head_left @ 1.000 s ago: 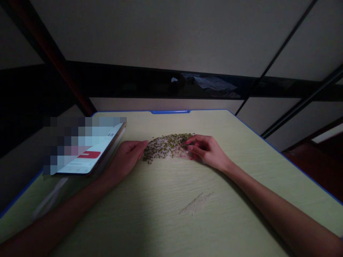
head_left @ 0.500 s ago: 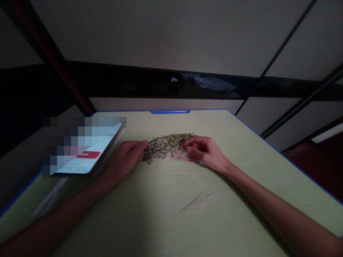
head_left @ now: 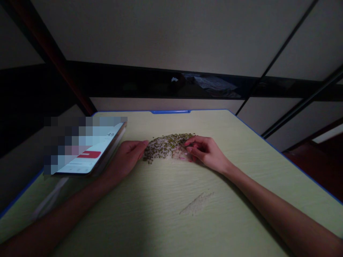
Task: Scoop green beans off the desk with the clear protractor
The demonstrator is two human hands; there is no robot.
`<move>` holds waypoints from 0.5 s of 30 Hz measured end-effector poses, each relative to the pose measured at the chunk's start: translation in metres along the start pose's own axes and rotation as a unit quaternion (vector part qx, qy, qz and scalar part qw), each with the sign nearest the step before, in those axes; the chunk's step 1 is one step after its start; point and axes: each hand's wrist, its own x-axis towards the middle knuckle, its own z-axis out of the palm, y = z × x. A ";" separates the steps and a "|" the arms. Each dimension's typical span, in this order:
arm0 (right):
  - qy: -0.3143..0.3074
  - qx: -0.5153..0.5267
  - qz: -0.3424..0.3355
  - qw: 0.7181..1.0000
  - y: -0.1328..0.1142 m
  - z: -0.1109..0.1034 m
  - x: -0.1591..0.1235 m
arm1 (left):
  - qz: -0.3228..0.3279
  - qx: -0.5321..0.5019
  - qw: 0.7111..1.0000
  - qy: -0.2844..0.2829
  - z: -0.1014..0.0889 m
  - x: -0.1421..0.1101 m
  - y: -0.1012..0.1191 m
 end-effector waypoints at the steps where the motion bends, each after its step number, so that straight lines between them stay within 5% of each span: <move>1: -0.004 0.004 0.002 1.000 0.000 0.000 0.000 | 0.000 0.002 1.000 0.000 0.000 0.000 0.001; 15: 0.045 -0.048 0.011 0.998 0.001 0.003 0.003 | 0.005 -0.004 1.000 0.001 0.000 0.000 -0.001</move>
